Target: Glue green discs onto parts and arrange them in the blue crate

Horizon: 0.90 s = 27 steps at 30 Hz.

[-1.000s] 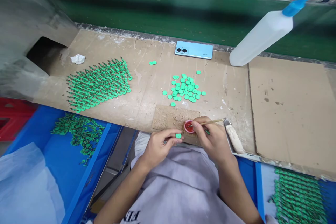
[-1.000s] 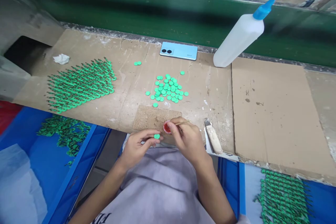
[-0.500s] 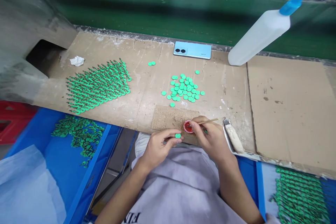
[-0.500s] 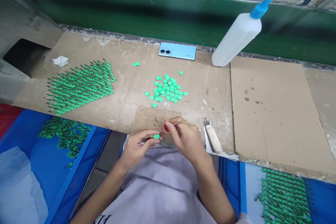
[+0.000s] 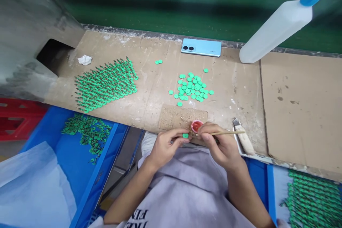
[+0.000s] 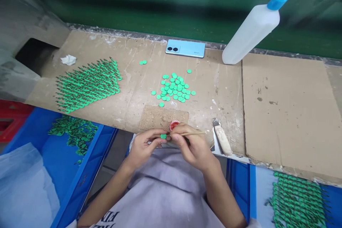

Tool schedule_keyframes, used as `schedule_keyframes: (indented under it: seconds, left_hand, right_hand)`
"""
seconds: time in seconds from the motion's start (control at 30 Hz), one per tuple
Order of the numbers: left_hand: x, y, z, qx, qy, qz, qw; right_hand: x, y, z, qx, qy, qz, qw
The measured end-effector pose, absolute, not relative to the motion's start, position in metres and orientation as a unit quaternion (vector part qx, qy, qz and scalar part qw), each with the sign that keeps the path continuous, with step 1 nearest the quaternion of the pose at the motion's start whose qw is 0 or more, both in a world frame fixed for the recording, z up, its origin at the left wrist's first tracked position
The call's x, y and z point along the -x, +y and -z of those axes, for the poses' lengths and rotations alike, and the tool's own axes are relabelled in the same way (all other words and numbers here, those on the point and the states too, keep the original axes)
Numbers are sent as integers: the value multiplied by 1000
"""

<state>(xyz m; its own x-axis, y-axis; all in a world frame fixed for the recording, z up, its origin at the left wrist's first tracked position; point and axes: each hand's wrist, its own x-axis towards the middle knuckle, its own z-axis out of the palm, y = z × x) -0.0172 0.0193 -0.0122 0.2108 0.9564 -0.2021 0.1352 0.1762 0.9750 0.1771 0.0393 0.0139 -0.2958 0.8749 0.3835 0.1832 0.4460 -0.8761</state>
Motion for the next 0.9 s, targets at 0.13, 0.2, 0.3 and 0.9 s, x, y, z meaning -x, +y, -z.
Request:
schedule_keyframes:
  seconds: [0.13, 0.2, 0.3, 0.9]
  left_hand:
    - [17, 20, 10, -535, 510, -365, 565]
    - [17, 21, 10, -536, 507, -370, 565]
    - [18, 21, 10, -537, 503, -372, 566]
    - [17, 20, 7, -529, 499, -376, 574]
  right_hand:
    - [-174, 40, -11, 365, -733, -366, 443]
    - [-174, 41, -10, 366, -737, -367, 433]
    - [-174, 40, -11, 370, -740, -365, 426]
    - [-172, 41, -15, 379, -747, -349, 420]
